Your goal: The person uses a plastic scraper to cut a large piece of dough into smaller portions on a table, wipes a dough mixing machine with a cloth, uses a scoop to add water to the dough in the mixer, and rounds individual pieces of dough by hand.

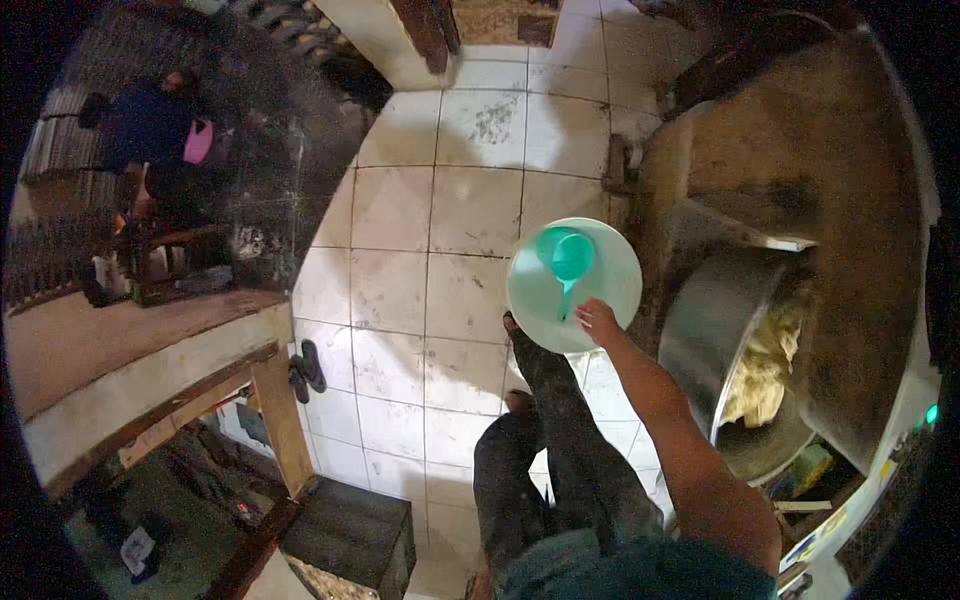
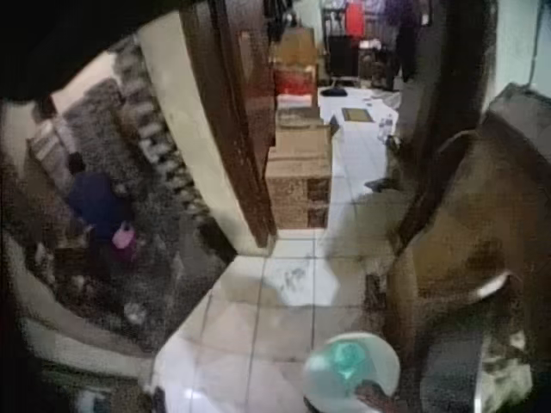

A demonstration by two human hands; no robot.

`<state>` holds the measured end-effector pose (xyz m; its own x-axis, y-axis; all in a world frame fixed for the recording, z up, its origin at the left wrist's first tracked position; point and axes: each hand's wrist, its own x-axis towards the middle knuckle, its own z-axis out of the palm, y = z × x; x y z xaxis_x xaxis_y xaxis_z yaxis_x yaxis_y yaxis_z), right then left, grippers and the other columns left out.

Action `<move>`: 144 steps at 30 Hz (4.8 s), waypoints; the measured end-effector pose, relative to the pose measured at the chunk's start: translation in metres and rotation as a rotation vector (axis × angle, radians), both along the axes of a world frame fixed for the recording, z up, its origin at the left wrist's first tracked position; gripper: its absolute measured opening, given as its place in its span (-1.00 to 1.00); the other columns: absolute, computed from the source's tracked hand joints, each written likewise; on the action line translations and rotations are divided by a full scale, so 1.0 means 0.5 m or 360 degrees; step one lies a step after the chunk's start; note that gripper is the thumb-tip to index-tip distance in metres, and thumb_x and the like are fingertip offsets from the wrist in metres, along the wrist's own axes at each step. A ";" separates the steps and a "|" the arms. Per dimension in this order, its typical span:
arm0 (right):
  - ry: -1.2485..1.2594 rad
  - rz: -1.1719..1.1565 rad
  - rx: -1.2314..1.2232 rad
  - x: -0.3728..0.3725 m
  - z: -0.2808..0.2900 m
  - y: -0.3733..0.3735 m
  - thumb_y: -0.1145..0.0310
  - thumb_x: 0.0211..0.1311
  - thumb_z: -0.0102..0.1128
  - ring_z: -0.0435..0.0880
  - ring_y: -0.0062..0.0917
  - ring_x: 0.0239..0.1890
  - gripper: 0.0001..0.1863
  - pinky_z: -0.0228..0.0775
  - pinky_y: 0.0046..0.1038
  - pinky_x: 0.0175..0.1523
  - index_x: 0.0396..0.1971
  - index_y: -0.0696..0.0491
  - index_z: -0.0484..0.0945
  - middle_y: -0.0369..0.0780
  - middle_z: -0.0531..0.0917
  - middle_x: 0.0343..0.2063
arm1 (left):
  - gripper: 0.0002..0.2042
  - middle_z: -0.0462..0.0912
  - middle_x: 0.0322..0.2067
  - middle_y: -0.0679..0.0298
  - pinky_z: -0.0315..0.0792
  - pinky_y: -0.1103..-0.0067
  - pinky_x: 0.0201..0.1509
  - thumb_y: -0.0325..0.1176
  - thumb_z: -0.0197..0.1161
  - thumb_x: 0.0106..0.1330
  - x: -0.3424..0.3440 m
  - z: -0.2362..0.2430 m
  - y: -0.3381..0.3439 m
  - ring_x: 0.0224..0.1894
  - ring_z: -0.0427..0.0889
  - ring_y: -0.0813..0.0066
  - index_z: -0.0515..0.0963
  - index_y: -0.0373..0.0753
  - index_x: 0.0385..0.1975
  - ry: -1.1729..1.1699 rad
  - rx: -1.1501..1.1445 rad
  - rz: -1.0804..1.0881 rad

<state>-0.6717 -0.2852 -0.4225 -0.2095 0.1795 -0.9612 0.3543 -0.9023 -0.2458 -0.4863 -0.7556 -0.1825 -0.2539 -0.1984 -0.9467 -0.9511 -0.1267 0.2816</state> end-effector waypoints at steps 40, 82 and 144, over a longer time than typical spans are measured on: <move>0.0140 0.0705 0.0363 -0.044 0.237 -0.125 0.63 -0.06 0.04 0.43 -0.52 -0.64 -0.83 0.46 -0.28 -0.36 -0.40 0.13 0.36 -0.21 0.44 -0.62 | -0.59 0.36 -0.15 0.09 0.32 0.44 -0.05 -0.20 -0.05 0.19 -0.103 -0.147 -0.086 -0.06 0.34 0.29 0.21 -0.35 -0.05 0.0176 0.0222 -0.0307; -0.0229 -0.0116 0.1611 0.884 0.816 0.079 0.54 -0.05 -0.10 0.40 -0.53 -0.75 -0.51 0.31 -0.52 -0.69 -0.01 0.13 0.12 -0.19 0.41 -0.57 | -0.69 0.47 -0.37 0.19 0.34 0.57 -0.15 -0.22 -0.04 0.19 0.007 -0.059 0.000 -0.26 0.44 0.44 0.39 -0.34 -0.22 0.0634 0.0143 -0.1867; -0.0143 -0.1016 0.1619 1.052 0.937 0.266 0.50 -0.08 -0.06 0.37 -0.59 -0.73 -0.73 0.27 -0.53 -0.65 -0.29 0.21 0.27 -0.22 0.39 -0.61 | -0.65 0.48 -0.36 0.22 0.32 0.51 -0.17 -0.21 0.03 0.15 0.138 0.112 0.042 -0.27 0.43 0.43 0.38 -0.34 -0.17 0.0474 -0.0012 -0.1289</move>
